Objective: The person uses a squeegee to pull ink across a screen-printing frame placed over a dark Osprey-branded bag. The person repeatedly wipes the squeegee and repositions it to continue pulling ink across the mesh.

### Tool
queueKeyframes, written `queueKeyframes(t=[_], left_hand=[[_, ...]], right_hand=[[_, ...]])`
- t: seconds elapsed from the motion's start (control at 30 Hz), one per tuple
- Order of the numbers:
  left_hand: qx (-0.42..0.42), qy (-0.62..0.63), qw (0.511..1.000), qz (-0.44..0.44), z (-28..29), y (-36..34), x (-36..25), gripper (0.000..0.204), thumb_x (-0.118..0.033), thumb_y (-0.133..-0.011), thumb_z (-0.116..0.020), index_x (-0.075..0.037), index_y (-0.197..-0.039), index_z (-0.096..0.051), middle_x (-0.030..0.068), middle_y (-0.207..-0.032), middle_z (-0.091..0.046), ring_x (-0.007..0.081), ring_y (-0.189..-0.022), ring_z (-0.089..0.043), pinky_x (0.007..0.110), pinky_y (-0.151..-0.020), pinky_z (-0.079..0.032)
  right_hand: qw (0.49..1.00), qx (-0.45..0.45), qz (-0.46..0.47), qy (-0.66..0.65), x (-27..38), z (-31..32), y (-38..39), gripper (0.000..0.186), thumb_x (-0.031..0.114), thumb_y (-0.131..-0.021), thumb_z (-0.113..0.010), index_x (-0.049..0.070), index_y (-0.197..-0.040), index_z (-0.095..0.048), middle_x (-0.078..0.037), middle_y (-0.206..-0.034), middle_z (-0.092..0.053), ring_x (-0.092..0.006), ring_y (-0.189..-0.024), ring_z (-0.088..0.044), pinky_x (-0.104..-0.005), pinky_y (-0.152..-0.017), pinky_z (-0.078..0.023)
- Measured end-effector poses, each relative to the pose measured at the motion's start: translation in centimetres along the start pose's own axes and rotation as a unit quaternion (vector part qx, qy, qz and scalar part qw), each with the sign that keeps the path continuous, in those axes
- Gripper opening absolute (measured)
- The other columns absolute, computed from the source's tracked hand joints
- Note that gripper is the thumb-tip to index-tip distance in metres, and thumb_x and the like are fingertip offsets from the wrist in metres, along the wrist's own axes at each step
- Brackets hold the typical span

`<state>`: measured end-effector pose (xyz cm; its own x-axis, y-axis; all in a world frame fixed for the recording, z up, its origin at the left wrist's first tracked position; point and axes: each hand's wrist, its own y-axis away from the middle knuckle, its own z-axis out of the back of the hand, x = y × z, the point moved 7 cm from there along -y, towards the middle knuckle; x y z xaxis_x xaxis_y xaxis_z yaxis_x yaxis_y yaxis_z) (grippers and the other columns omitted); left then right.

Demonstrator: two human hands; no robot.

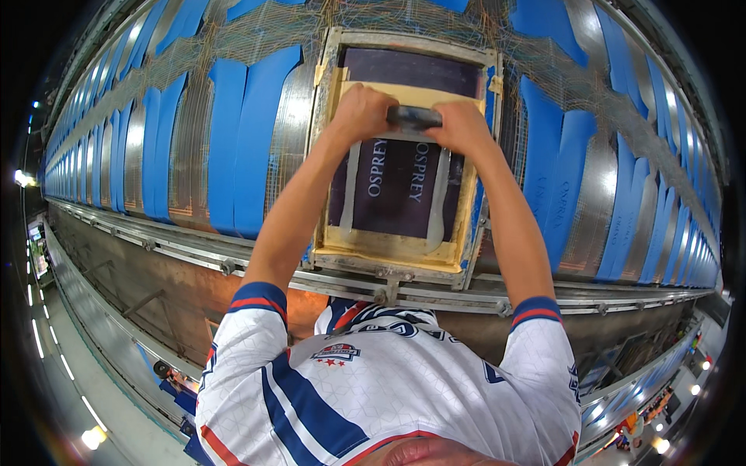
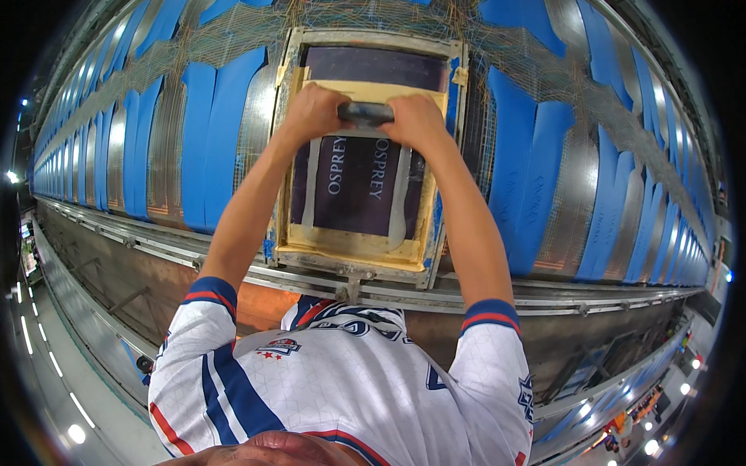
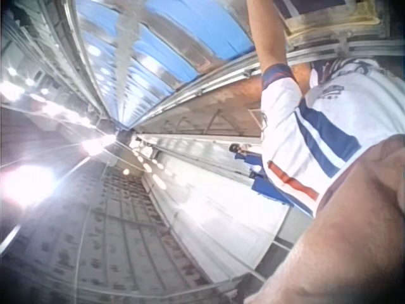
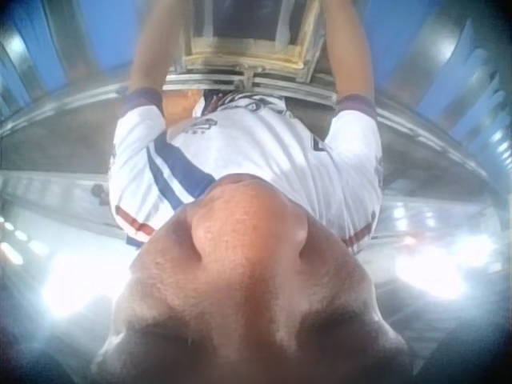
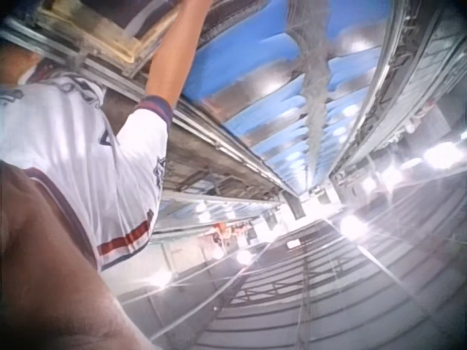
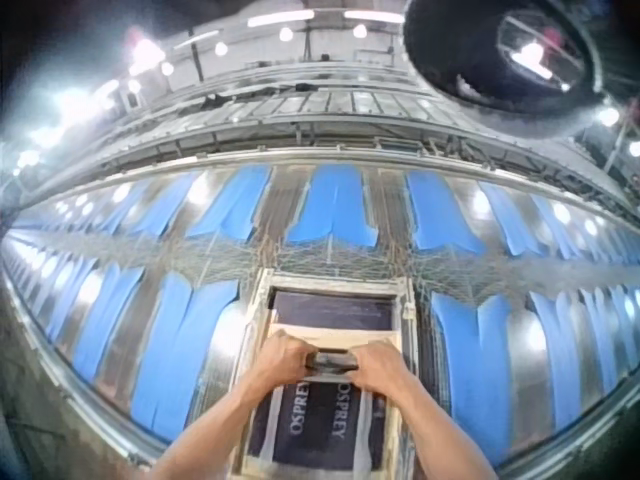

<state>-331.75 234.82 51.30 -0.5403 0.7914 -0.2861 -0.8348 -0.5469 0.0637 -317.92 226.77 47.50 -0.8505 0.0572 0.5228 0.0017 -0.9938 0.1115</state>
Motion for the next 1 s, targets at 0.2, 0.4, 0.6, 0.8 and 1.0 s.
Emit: queueKeyframes(t=[0.2,0.4,0.6,0.8,1.0], left_hand=[[-0.010,0.029,0.999,-0.025,-2.6,16.7,-7.4,0.025,-0.028,-0.062,-0.086,-0.016,-0.076,-0.069,0.0019,-0.074,-0.067,0.0209,-0.076,-0.066,0.039,-0.078,-0.043],[0.009,-0.001,0.999,-0.049,-1.5,11.3,-4.9,0.025,-0.033,-0.067,-0.084,-0.016,-0.079,-0.071,0.0035,-0.075,-0.069,0.0236,-0.076,-0.066,0.040,-0.079,-0.043],[-0.022,-0.019,0.998,-0.053,0.9,-1.4,0.9,0.035,-0.037,-0.064,-0.087,-0.013,-0.085,-0.075,0.0102,-0.073,-0.069,0.0347,-0.079,-0.067,0.044,-0.080,-0.050],[0.029,0.023,0.999,-0.012,-1.8,2.8,-0.4,0.033,-0.034,-0.062,-0.089,-0.010,-0.080,-0.073,0.0086,-0.073,-0.069,0.0319,-0.076,-0.067,0.042,-0.083,-0.049],[0.016,0.051,0.998,-0.046,-3.1,17.4,-7.1,0.026,-0.033,-0.065,-0.085,-0.016,-0.077,-0.069,0.0028,-0.073,-0.068,0.0228,-0.074,-0.066,0.039,-0.078,-0.043]], right_hand=[[0.999,0.023,0.026,0.002,7.9,-4.6,14.6,0.026,0.023,-0.067,-0.081,0.011,-0.086,-0.067,-0.009,-0.081,-0.065,-0.0293,-0.089,-0.062,-0.0428,-0.086,-0.045],[0.998,0.054,0.026,0.016,5.9,-3.1,10.4,0.028,0.026,-0.071,-0.080,0.013,-0.093,-0.071,-0.010,-0.083,-0.069,-0.0304,-0.083,-0.065,-0.0443,-0.082,-0.048],[0.998,0.037,-0.042,-0.021,-0.3,1.5,-1.9,0.031,0.032,-0.073,-0.082,0.009,-0.092,-0.072,-0.018,-0.084,-0.071,-0.0360,-0.083,-0.069,-0.0462,-0.073,-0.053],[1.000,0.010,-0.009,-0.014,1.7,-0.7,2.6,0.031,0.032,-0.072,-0.082,0.009,-0.091,-0.072,-0.016,-0.080,-0.071,-0.0368,-0.082,-0.069,-0.0473,-0.076,-0.053],[0.996,0.093,-0.004,0.007,8.5,-5.5,15.4,0.027,0.031,-0.073,-0.081,0.014,-0.091,-0.070,-0.006,-0.083,-0.070,-0.0246,-0.088,-0.066,-0.0406,-0.081,-0.045]])
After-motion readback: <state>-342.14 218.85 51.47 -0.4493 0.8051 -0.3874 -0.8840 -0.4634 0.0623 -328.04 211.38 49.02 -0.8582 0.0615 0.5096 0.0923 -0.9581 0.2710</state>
